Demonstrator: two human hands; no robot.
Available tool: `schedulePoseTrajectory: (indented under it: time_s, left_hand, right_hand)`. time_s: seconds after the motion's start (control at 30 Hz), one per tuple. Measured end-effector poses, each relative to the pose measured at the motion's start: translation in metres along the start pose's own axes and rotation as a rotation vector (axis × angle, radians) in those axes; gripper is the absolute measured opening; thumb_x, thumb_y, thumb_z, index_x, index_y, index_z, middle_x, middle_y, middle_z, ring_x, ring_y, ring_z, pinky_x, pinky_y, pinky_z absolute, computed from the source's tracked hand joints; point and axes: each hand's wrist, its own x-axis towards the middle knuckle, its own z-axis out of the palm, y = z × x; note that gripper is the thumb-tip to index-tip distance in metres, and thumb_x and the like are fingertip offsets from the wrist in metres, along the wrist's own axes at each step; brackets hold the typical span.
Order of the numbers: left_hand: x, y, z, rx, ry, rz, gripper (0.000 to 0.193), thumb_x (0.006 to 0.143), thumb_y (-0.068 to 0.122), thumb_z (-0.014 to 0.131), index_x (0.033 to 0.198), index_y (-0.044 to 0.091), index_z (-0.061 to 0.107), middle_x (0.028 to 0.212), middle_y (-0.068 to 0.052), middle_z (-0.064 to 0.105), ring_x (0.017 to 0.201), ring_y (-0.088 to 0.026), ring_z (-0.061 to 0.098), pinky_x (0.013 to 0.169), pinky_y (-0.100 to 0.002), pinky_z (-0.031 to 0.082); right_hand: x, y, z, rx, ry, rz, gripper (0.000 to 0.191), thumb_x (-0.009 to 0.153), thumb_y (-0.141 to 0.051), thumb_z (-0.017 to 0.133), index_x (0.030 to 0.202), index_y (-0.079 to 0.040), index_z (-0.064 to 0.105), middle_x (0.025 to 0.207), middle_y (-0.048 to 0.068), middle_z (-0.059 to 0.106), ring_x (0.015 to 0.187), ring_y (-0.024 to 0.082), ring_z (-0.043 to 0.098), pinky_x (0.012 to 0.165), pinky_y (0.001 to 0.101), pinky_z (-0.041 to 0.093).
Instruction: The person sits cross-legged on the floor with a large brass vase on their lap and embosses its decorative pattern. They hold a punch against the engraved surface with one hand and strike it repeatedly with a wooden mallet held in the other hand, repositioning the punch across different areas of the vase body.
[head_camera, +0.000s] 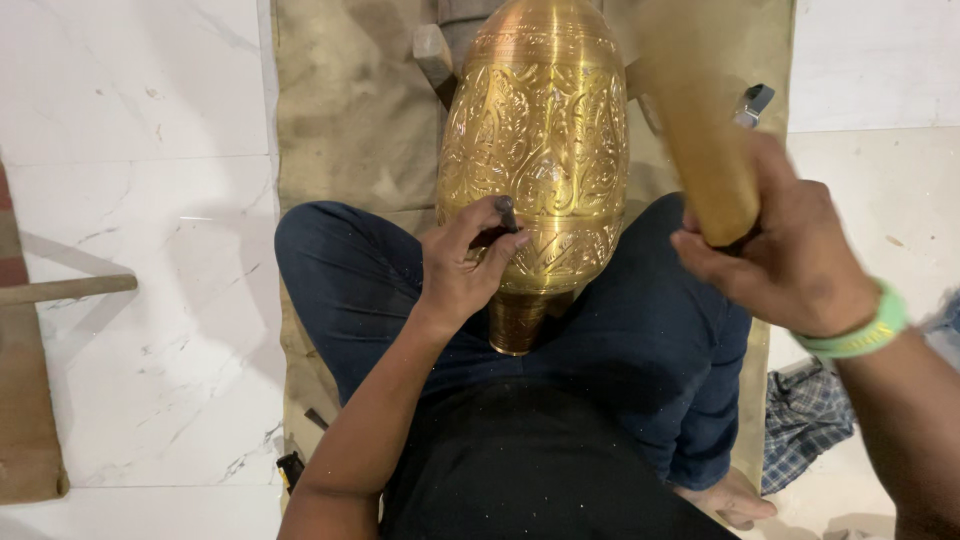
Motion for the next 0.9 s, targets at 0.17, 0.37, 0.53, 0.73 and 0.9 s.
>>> schedulePoseTrajectory:
  time_s: [0.17, 0.37, 0.53, 0.73, 0.9]
  left_hand:
    - [0.007, 0.004, -0.006, -0.005, -0.129, -0.003, 0.036, 0.089, 0.003, 0.082, 0.121, 0.000, 0.067, 0.106, -0.013, 0.077, 0.094, -0.018, 0.078, 0.079, -0.029, 0.063]
    - [0.041, 0.003, -0.025, 0.033, -0.448, 0.195, 0.033, 0.087, 0.004, 0.082, 0.117, 0.003, 0.070, 0.111, -0.012, 0.076, 0.097, -0.025, 0.076, 0.083, -0.035, 0.061]
    - [0.060, 0.003, -0.031, 0.015, -0.726, 0.222, 0.038, 0.086, -0.002, 0.073, 0.123, 0.006, 0.072, 0.112, -0.010, 0.077, 0.093, -0.022, 0.079, 0.082, -0.036, 0.061]
    - [0.071, 0.003, -0.030, -0.085, -0.776, 0.241, 0.048, 0.082, -0.006, 0.065, 0.129, 0.005, 0.068, 0.113, -0.011, 0.077, 0.097, -0.022, 0.079, 0.085, -0.034, 0.062]
    - [0.072, 0.003, -0.030, 0.001, -0.782, 0.269, 0.038, 0.089, -0.002, 0.070, 0.126, 0.005, 0.070, 0.107, -0.011, 0.078, 0.092, -0.022, 0.079, 0.081, -0.036, 0.060]
  right_hand:
    - [-0.017, 0.001, 0.000, -0.497, -0.258, 0.244, 0.077, 0.082, -0.015, 0.080, 0.153, -0.021, 0.050, 0.093, 0.006, 0.078, 0.069, 0.020, 0.074, 0.060, 0.0343, 0.060]
    - [-0.063, 0.002, 0.033, -0.179, 0.137, 0.092, 0.076, 0.074, -0.017, 0.079, 0.145, -0.014, 0.052, 0.094, 0.011, 0.071, 0.074, 0.026, 0.071, 0.064, 0.0400, 0.059]
    - [-0.093, 0.014, 0.094, 0.127, 0.603, 0.045, 0.053, 0.096, -0.009, 0.081, 0.138, -0.013, 0.048, 0.097, 0.007, 0.069, 0.084, 0.021, 0.071, 0.068, 0.0341, 0.057]
    - [-0.122, 0.036, 0.118, 0.394, 0.399, 0.503, 0.050, 0.085, -0.005, 0.079, 0.128, 0.000, 0.054, 0.087, 0.007, 0.069, 0.075, 0.017, 0.066, 0.069, 0.0295, 0.054]
    - [-0.113, 0.039, 0.094, -0.027, 0.314, 0.245, 0.060, 0.081, -0.007, 0.083, 0.134, -0.004, 0.055, 0.107, 0.014, 0.071, 0.088, 0.026, 0.069, 0.073, 0.0366, 0.056]
